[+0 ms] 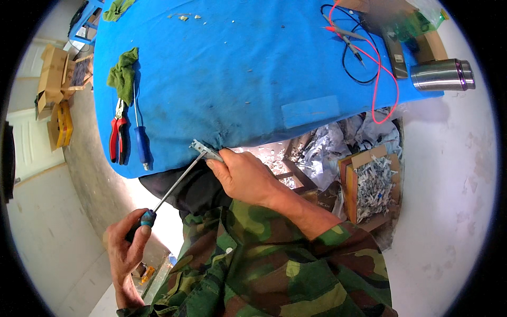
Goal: The person disassembles a small metal component on a blue workbench. They use pliers and a screwdriver to remove parts and wipe the components with a green cloth.
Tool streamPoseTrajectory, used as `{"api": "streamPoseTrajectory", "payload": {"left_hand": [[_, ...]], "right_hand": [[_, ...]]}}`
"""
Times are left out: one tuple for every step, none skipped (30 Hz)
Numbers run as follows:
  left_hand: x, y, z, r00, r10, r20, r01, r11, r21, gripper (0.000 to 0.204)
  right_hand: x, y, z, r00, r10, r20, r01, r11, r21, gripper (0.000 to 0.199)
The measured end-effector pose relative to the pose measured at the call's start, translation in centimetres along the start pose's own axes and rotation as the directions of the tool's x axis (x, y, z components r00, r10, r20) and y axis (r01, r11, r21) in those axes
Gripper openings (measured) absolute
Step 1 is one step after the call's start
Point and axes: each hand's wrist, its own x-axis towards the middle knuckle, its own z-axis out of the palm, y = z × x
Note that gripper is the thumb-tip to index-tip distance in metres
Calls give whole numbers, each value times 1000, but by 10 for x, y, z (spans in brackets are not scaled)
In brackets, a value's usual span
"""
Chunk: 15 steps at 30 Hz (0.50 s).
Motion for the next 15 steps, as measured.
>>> {"api": "streamPoseTrajectory", "payload": {"left_hand": [[-2,2,0,999,34,-30,-33,998,47,36],[-3,3,0,996,69,-58,-63,993,95,36],[-3,3,-1,996,75,-51,-69,992,110,36],[-4,2,-2,996,81,-44,-75,989,124,36],[-4,1,-2,996,87,-37,-81,987,139,36],[-5,2,-2,995,90,-43,-83,987,137,35],[-5,3,-2,994,93,-49,-85,987,136,35],[-6,3,-2,994,96,-56,-88,987,134,34],[-6,4,-1,990,128,-66,-117,982,151,33],[-5,4,0,984,160,-76,-145,975,169,33],[-5,5,2,978,192,-85,-173,967,187,33],[-3,8,1,977,198,-81,-176,958,226,33],[-1,13,0,976,204,-76,-178,948,265,33],[1,17,-2,975,210,-71,-179,936,303,34],[1,20,-3,975,212,-65,-182,933,312,35]], "right_hand": [[0,0,-1,1000,13,11,-13,999,31,38],[0,1,-1,1000,16,15,-17,998,60,39],[1,3,0,1000,19,19,-21,996,90,39],[1,4,1,999,21,23,-24,993,119,40],[2,4,1,999,25,23,-27,991,128,40],[2,4,0,999,27,24,-30,990,137,41],[2,3,0,999,30,26,-33,989,145,41],[2,3,-1,999,32,35,-37,989,144,41],[3,2,-2,998,34,44,-40,989,142,41],[3,2,-3,998,35,52,-42,989,140,42],[3,3,-3,998,32,56,-39,989,142,42],[3,3,-3,998,29,58,-37,989,143,42],[4,4,-3,998,26,60,-34,989,144,43],[4,5,-3,998,22,64,-32,987,159,43],[5,6,-3,998,18,67,-30,984,176,43]]}}
